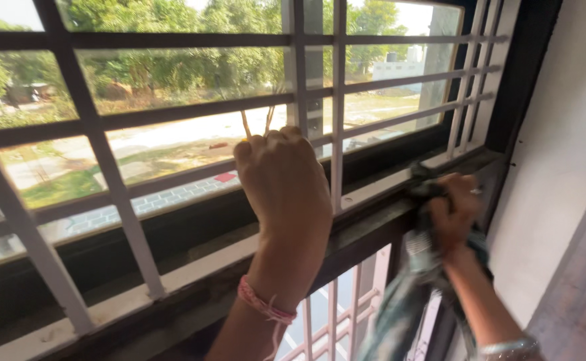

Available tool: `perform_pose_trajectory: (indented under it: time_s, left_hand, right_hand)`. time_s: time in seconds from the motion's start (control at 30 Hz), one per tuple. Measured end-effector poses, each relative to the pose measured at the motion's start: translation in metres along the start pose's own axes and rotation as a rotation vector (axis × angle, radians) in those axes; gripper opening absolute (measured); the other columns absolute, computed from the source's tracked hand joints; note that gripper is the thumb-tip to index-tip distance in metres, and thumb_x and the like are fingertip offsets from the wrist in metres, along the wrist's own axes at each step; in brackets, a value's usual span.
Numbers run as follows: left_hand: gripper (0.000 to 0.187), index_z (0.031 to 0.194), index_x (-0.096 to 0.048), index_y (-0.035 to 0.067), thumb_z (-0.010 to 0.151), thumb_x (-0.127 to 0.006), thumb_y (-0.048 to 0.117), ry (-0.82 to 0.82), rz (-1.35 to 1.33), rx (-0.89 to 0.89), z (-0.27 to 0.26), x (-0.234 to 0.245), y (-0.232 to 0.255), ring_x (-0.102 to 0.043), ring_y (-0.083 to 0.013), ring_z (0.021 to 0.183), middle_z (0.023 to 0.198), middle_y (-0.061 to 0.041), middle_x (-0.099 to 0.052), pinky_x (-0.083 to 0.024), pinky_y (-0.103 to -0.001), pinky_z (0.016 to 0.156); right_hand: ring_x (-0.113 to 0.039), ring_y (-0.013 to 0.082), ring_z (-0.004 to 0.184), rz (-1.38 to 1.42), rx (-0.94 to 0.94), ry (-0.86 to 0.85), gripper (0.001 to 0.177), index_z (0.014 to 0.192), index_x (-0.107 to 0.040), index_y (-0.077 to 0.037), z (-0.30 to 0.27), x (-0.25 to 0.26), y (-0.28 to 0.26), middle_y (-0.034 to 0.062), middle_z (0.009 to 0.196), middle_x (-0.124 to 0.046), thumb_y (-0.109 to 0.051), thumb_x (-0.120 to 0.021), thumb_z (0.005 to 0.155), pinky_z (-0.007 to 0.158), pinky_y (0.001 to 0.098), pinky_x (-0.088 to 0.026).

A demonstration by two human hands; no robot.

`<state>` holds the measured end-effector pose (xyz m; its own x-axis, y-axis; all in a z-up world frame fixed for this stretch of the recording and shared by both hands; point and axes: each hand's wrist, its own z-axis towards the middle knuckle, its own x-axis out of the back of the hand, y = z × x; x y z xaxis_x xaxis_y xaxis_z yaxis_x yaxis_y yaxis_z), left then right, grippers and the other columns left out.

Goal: The person wipes the metal window grille and frame with a dark cloth, moving methodically across horizontal and vertical bars. The person cleans the upper and lower sections of the grille, reaching around the bars to wipe both sides of the frame.

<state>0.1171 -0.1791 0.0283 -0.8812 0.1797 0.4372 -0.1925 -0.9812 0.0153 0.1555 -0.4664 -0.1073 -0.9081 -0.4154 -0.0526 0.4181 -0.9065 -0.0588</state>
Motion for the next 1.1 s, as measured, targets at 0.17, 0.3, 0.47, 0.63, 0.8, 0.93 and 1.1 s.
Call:
perform_pose_trajectory:
  time_s: [0.17,0.3,0.47,0.63,0.8,0.93,1.1]
  left_hand:
    - [0.012,0.085,-0.067,0.012,0.091,-0.069,0.022,-0.084,0.038,-0.001,-0.002,0.002,0.003,-0.063,-0.0185,0.073,0.071,-0.001,-0.063,-0.047,-0.035,0.079]
    - [0.01,0.087,-0.068,0.012,0.09,-0.069,0.021,-0.073,0.003,0.001,-0.002,0.0,0.003,-0.064,-0.0181,0.077,0.073,-0.001,-0.064,-0.048,-0.034,0.082]
    - [0.037,0.097,-0.07,0.01,0.073,-0.075,0.038,-0.168,0.023,-0.008,-0.004,-0.001,0.001,-0.064,-0.0178,0.082,0.078,-0.001,-0.064,-0.05,-0.034,0.086]
    - [0.01,0.088,-0.071,0.012,0.089,-0.072,0.022,-0.023,0.078,-0.001,0.0,-0.006,0.006,-0.065,-0.0168,0.076,0.071,-0.001,-0.064,-0.05,-0.034,0.08]
    - [0.012,0.086,-0.07,0.011,0.092,-0.07,0.022,-0.133,0.092,0.023,-0.003,-0.002,0.01,-0.063,-0.0164,0.073,0.069,0.0,-0.063,-0.049,-0.034,0.079]
    - [0.011,0.084,-0.07,0.013,0.085,-0.072,0.024,0.057,0.169,0.048,0.009,0.008,0.014,-0.064,-0.0169,0.076,0.072,0.001,-0.064,-0.048,-0.033,0.078]
    - [0.014,0.082,-0.069,0.013,0.089,-0.071,0.024,-0.013,0.071,0.003,-0.004,0.001,0.01,-0.063,-0.0176,0.074,0.07,-0.001,-0.063,-0.048,-0.034,0.081]
  right_hand:
    - [-0.051,0.0223,0.065,0.409,-0.601,0.083,0.024,0.097,-0.07,0.001,0.04,-0.008,-0.011,0.0102,0.073,-0.06,-0.016,-0.054,0.101,0.062,0.0396,-0.038]
    - [-0.06,0.0196,0.08,0.637,-0.47,-0.331,0.032,0.105,-0.065,0.002,0.049,-0.051,-0.116,0.0116,0.088,-0.068,-0.029,-0.055,0.11,0.073,0.0365,-0.047]
    - [-0.07,0.0367,0.081,0.253,-0.494,-0.747,0.041,0.112,-0.071,-0.003,0.04,-0.043,-0.116,0.0246,0.087,-0.072,-0.037,-0.051,0.105,0.072,0.0446,-0.051]
    - [-0.064,0.0406,0.086,-0.009,-0.087,-0.428,0.036,0.105,-0.064,0.0,0.021,-0.012,0.001,0.0228,0.096,-0.066,-0.036,-0.063,0.102,0.072,0.0465,-0.048]
    - [-0.056,0.041,0.087,0.089,-0.369,-0.256,0.03,0.108,-0.056,0.002,0.032,0.006,0.02,0.0214,0.096,-0.053,-0.027,-0.06,0.11,0.075,0.0516,-0.045]
    - [-0.056,0.0302,0.076,0.144,-0.149,-0.254,0.028,0.1,-0.057,-0.002,0.008,-0.014,-0.067,0.0156,0.081,-0.055,-0.026,-0.065,0.088,0.069,0.0449,-0.044]
    - [-0.065,0.0328,0.102,0.305,0.176,-0.029,0.035,0.108,-0.065,-0.002,-0.023,-0.024,-0.105,0.0161,0.11,-0.067,-0.032,-0.049,0.1,0.089,0.0435,-0.05]
